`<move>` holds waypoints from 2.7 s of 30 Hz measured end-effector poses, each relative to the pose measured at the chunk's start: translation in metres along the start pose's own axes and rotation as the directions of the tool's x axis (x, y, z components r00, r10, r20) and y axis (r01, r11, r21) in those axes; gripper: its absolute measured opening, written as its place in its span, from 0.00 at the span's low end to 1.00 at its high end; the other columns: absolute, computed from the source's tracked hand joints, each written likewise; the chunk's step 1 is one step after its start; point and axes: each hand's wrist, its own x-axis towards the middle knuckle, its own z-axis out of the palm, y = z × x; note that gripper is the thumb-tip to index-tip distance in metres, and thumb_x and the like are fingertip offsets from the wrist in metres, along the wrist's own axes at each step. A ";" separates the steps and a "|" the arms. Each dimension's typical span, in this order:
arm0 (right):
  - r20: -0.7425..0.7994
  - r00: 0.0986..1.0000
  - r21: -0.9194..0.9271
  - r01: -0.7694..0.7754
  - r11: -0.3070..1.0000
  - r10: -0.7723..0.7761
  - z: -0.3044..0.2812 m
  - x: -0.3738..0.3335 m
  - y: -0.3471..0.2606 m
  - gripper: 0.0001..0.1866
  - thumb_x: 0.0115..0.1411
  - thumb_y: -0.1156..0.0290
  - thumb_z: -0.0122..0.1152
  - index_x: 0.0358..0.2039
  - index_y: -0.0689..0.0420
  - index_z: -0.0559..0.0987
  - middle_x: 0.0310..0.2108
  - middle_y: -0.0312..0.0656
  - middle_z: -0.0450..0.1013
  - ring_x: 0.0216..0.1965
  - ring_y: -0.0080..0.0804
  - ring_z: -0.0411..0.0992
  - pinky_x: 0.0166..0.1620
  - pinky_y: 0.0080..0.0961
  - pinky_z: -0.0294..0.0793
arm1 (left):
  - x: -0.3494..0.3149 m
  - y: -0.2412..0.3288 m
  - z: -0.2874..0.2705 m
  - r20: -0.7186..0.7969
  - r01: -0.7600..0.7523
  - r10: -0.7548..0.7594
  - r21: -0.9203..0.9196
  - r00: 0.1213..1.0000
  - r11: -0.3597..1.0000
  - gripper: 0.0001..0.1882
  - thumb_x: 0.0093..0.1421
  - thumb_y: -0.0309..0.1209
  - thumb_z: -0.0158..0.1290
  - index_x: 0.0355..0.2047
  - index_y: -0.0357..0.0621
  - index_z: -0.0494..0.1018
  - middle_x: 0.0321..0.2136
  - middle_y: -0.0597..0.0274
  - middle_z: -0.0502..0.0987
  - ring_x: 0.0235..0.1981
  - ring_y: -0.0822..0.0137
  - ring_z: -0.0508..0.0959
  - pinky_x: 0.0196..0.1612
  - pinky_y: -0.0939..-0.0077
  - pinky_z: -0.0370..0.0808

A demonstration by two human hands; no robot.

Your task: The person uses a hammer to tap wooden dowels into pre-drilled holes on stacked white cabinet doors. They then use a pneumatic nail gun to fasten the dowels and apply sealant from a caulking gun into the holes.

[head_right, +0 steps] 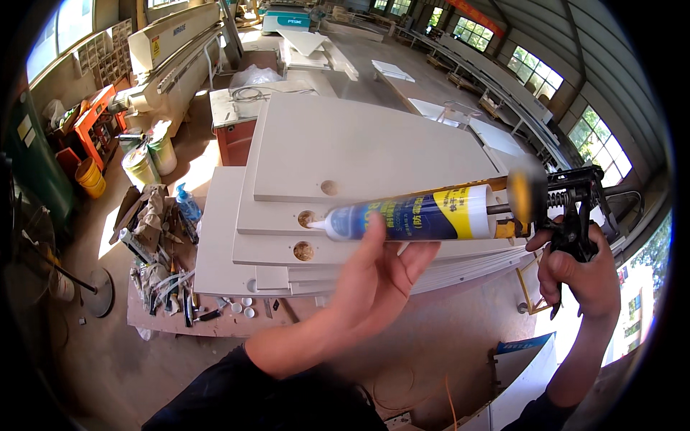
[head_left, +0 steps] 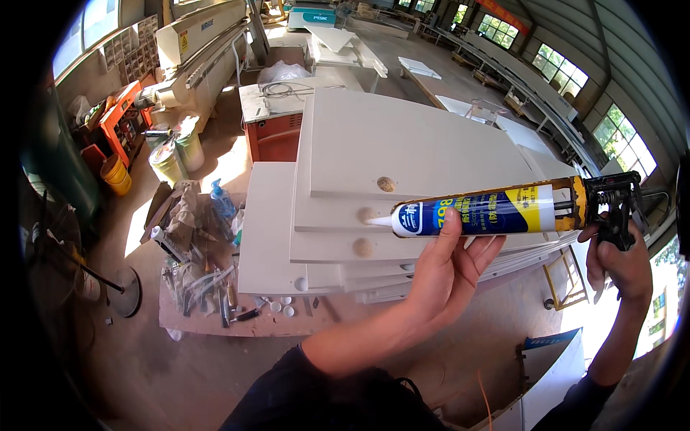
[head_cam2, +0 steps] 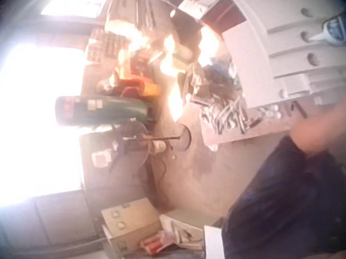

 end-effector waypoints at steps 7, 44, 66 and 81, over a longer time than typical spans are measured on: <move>-0.011 0.991 0.181 0.130 0.975 -0.130 0.010 0.009 -0.023 0.46 0.76 0.34 0.28 0.52 0.72 0.74 0.32 0.65 0.79 0.12 0.42 0.74 0.15 0.31 0.77 | -0.001 0.005 0.007 0.002 -0.039 0.039 0.012 0.999 0.999 0.28 0.79 0.47 0.46 0.67 0.39 0.59 0.65 0.52 0.69 0.70 0.54 0.71 0.77 0.57 0.67; -0.500 0.856 -0.151 0.058 0.987 -0.127 -0.104 -0.085 0.039 0.34 0.62 0.48 0.75 0.53 0.65 0.75 0.32 0.52 0.81 0.29 0.41 0.82 0.35 0.36 0.83 | -0.045 0.012 -0.007 0.009 0.236 -0.236 -0.068 0.972 0.969 0.30 0.80 0.46 0.42 0.70 0.35 0.58 0.67 0.49 0.71 0.70 0.57 0.72 0.77 0.56 0.65; -0.650 0.759 -0.261 -0.243 0.934 0.016 -0.246 -0.211 0.273 0.29 0.63 0.56 0.75 0.50 0.68 0.75 0.28 0.50 0.78 0.21 0.42 0.78 0.29 0.36 0.82 | 0.139 -0.344 -0.068 0.004 0.527 -0.542 0.229 0.840 0.819 0.25 0.79 0.48 0.46 0.64 0.41 0.65 0.59 0.53 0.77 0.61 0.58 0.79 0.67 0.56 0.76; -0.363 0.896 0.202 -0.195 0.960 0.258 -0.338 0.031 0.306 0.25 0.59 0.75 0.70 0.54 0.68 0.70 0.32 0.50 0.78 0.18 0.33 0.74 0.23 0.32 0.79 | 0.304 -0.402 -0.086 -0.150 0.281 -0.248 0.267 0.957 0.922 0.22 0.78 0.51 0.48 0.57 0.48 0.71 0.51 0.63 0.80 0.56 0.68 0.81 0.62 0.61 0.80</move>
